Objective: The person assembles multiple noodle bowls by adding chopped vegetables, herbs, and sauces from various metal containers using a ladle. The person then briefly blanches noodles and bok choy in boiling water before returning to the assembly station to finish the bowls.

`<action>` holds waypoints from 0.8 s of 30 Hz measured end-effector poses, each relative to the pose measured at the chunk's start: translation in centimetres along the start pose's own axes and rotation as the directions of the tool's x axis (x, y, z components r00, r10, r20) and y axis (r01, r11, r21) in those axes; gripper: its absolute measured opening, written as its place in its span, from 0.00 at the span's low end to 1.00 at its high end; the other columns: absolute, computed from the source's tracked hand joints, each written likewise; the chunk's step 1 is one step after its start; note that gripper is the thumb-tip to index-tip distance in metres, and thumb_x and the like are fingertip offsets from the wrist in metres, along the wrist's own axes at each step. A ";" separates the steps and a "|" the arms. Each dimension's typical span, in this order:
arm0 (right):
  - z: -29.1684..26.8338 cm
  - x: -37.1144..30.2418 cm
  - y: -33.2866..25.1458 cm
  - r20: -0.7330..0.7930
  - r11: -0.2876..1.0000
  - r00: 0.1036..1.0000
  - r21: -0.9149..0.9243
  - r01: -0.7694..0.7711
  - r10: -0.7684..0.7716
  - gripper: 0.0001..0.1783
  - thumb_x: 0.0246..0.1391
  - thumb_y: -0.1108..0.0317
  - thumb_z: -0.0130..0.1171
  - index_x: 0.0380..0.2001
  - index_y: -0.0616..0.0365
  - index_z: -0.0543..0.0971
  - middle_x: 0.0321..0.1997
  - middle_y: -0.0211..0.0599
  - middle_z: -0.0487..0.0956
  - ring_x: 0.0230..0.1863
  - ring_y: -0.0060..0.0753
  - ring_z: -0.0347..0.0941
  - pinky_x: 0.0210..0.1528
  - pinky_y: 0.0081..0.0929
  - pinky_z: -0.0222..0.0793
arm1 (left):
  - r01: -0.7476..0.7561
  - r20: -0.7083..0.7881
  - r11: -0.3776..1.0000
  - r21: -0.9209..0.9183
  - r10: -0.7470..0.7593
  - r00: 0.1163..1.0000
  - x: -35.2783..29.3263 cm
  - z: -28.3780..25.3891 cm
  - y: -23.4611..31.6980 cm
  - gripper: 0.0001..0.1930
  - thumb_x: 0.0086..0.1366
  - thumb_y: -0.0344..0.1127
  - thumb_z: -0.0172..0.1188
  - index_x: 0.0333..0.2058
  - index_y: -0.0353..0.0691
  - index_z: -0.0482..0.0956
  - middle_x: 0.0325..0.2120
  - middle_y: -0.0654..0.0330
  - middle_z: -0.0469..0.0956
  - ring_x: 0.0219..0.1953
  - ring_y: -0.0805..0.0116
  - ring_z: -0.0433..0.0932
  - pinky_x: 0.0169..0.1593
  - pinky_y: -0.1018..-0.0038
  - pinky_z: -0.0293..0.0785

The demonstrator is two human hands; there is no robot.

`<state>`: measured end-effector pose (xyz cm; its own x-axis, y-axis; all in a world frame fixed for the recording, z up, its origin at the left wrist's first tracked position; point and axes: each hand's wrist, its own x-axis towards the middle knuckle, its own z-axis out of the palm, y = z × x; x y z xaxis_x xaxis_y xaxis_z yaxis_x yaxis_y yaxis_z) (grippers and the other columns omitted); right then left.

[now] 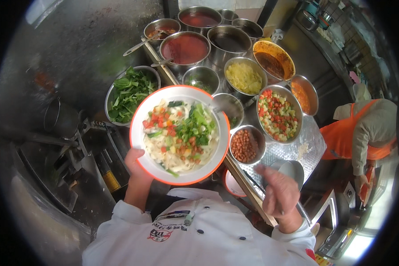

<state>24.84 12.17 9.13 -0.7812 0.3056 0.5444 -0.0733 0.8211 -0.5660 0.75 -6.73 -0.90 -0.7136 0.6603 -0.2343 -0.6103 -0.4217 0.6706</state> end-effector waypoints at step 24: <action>7.7 8.9 18.8 0.407 0.349 0.650 0.600 -0.720 0.642 0.15 0.62 0.68 0.44 0.41 0.73 0.72 0.31 0.49 0.77 0.29 0.37 0.78 0.30 0.26 0.77 | -0.067 -0.038 0.996 0.054 0.069 0.997 2.4 -4.6 -1.9 0.44 0.42 0.45 0.46 0.60 0.30 0.53 0.58 0.44 0.60 0.59 0.50 0.63 0.62 0.61 0.59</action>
<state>11.77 26.61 -1.43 -0.8070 0.5297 -0.2610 0.1647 -0.2226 -0.9609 -1.39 -7.20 -5.95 -0.7663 0.6058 -0.2139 -0.5418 -0.4303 0.7220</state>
